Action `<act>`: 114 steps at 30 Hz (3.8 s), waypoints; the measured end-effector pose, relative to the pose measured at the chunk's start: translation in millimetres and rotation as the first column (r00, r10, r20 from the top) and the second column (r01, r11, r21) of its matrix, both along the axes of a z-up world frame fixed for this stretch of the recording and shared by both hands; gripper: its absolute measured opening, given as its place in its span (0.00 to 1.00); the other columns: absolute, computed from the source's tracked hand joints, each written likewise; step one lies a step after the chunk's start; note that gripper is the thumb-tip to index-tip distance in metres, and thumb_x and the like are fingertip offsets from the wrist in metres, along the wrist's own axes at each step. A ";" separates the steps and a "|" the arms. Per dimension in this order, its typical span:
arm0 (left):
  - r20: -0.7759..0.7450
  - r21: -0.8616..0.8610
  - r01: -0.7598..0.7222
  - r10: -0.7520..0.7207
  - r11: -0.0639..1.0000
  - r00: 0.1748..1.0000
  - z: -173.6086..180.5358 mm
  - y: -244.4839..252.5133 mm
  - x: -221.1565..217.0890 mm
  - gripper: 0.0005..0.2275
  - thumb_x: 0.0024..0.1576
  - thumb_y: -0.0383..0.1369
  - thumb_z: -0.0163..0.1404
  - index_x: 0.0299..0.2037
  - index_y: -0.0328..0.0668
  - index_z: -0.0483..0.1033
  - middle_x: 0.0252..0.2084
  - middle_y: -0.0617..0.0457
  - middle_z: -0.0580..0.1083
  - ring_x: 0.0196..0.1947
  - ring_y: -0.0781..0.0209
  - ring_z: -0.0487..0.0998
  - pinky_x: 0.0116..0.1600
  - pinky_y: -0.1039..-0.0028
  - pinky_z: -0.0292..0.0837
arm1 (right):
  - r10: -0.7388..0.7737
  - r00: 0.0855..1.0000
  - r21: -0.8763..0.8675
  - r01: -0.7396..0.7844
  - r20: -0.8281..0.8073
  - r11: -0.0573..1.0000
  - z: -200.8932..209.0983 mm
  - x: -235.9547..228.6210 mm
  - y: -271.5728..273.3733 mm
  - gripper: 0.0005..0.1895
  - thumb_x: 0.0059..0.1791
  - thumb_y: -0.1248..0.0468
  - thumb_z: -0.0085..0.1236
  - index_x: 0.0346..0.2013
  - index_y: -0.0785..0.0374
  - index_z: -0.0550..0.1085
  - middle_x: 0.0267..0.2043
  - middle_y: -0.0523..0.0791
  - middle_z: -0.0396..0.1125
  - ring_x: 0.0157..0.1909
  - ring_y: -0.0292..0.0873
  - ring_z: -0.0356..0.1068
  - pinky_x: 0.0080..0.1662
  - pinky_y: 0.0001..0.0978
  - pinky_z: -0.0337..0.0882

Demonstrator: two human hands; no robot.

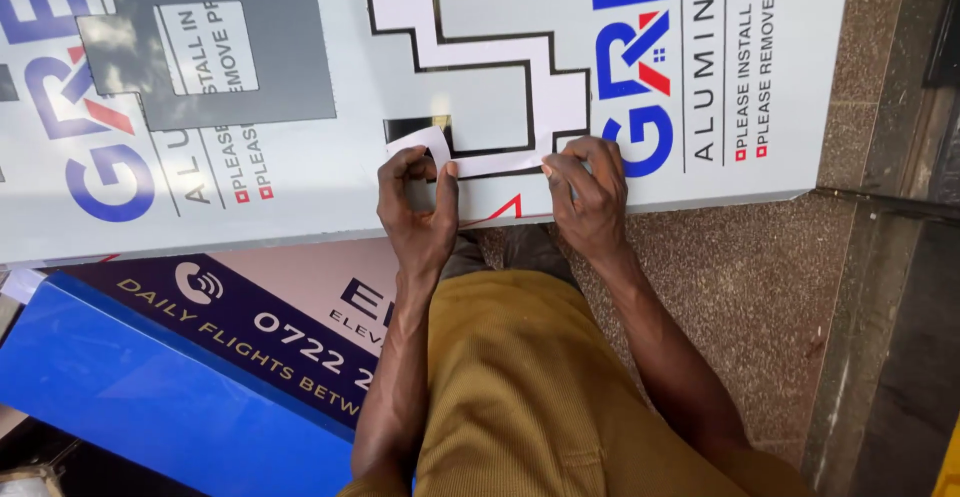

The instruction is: Peeling off small strips of protective film and smoothing a large white sheet onto a sign board.

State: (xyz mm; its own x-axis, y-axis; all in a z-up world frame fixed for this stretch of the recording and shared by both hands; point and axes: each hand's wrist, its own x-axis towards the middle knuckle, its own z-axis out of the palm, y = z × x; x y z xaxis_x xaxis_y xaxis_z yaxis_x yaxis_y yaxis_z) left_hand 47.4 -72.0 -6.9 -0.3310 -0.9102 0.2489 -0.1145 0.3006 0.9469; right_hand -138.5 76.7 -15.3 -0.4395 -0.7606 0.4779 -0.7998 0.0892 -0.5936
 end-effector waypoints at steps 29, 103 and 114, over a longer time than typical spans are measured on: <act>0.149 -0.046 0.068 -0.060 0.997 0.987 0.6 -7.1 2.8 0.11 0.68 0.26 0.63 0.57 0.41 0.77 0.38 0.52 0.76 0.41 0.49 0.81 0.53 0.54 0.79 | 0.106 0.990 0.262 -0.126 0.089 0.957 0.6 -17.9 24.8 0.17 0.63 0.69 0.52 0.63 0.59 0.83 0.55 0.52 0.67 0.71 0.66 0.68 0.64 0.63 0.72; 0.127 -0.174 0.132 -0.110 0.976 0.986 13.7 -5.4 -0.1 0.06 0.70 0.26 0.61 0.52 0.40 0.78 0.37 0.50 0.74 0.39 0.47 0.81 0.51 0.55 0.77 | -0.238 0.967 0.176 0.251 -0.091 0.952 -20.1 22.5 -7.7 0.15 0.65 0.61 0.52 0.64 0.57 0.81 0.53 0.44 0.62 0.62 0.54 0.64 0.58 0.55 0.61; 0.157 -0.222 0.176 -0.143 0.959 0.977 19.9 -2.2 -4.0 0.06 0.71 0.23 0.60 0.52 0.35 0.77 0.38 0.47 0.73 0.38 0.43 0.80 0.48 0.53 0.77 | -0.234 0.946 0.121 0.265 -0.223 0.957 -10.3 32.0 -13.1 0.20 0.58 0.71 0.58 0.64 0.54 0.80 0.45 0.43 0.63 0.62 0.55 0.69 0.59 0.55 0.66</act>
